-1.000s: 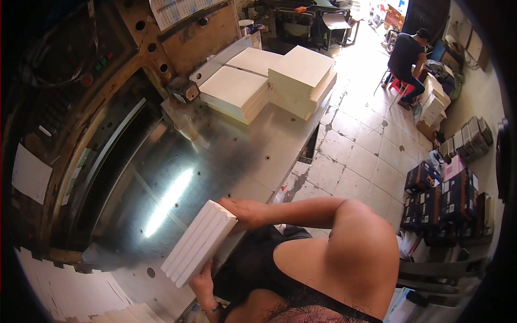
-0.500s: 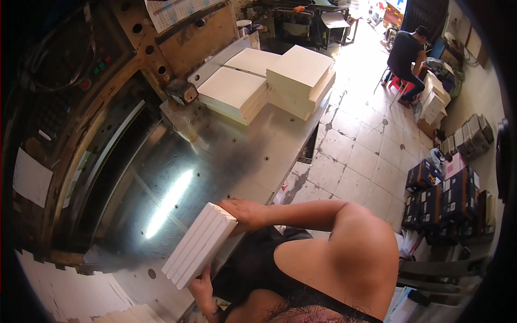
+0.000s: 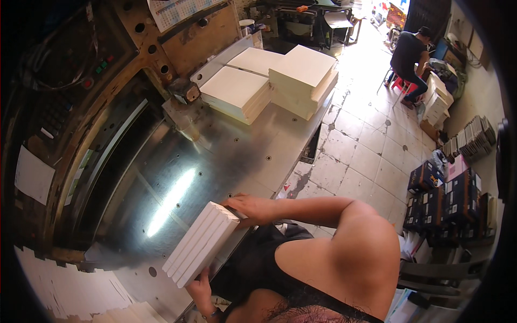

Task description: The person picks up and aligns several stacks of paper blocks on a metal work surface, then pushes them into a large industrial cutting machine.

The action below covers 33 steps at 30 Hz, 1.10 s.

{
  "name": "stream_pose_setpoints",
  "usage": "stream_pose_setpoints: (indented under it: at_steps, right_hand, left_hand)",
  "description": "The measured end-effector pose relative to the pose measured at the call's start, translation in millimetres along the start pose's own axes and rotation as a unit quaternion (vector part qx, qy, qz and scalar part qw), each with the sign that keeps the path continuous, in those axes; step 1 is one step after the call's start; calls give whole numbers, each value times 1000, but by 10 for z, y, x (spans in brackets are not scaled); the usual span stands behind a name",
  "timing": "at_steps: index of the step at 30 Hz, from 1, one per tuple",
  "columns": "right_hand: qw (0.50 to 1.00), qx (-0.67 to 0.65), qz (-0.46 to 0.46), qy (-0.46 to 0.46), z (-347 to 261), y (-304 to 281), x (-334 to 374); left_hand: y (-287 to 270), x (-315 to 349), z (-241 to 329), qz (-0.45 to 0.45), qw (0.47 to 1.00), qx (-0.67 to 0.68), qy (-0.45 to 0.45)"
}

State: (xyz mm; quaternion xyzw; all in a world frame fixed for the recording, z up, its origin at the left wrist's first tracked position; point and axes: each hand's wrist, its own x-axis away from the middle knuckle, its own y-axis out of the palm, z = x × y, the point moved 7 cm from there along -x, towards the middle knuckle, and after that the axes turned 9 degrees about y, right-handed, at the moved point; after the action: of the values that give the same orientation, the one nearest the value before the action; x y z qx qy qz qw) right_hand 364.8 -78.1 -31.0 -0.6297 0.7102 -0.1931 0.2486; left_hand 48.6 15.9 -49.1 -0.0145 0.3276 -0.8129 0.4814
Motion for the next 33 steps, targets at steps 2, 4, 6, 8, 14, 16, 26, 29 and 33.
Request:
stream_pose_setpoints:
  at_steps: [2,4,6,8,14,16,26,29,33]
  right_hand:
    - [1000,-3,0,-31,57,17,7]
    - [1000,-4,-5,-27,47,-4,18]
    - [1000,-4,-9,-24,56,-30,24]
    - [999,-8,-15,-38,49,-50,31]
    - [999,-3,-20,-46,45,-69,26]
    - [999,-4,-23,-43,32,-79,23]
    - [999,-15,-29,-34,22,-104,30]
    - [999,-13,-30,-39,25,-98,22]
    - [999,-10,-27,-41,34,-85,15]
  left_hand:
    - [5,-5,-25,-8,1000,-11,3]
    - [-4,3,-19,-2,1000,-21,11]
    - [-13,8,-20,4,999,-32,19]
    - [-9,16,-63,0,1000,-24,10]
    - [-10,12,-69,-14,999,-44,-3]
    - [-10,15,-60,-9,999,-39,-2]
    - [-13,-6,31,1,1000,-20,-15]
    - [-17,1,25,4,1000,-25,-11]
    - [-17,37,-110,-13,999,-34,7]
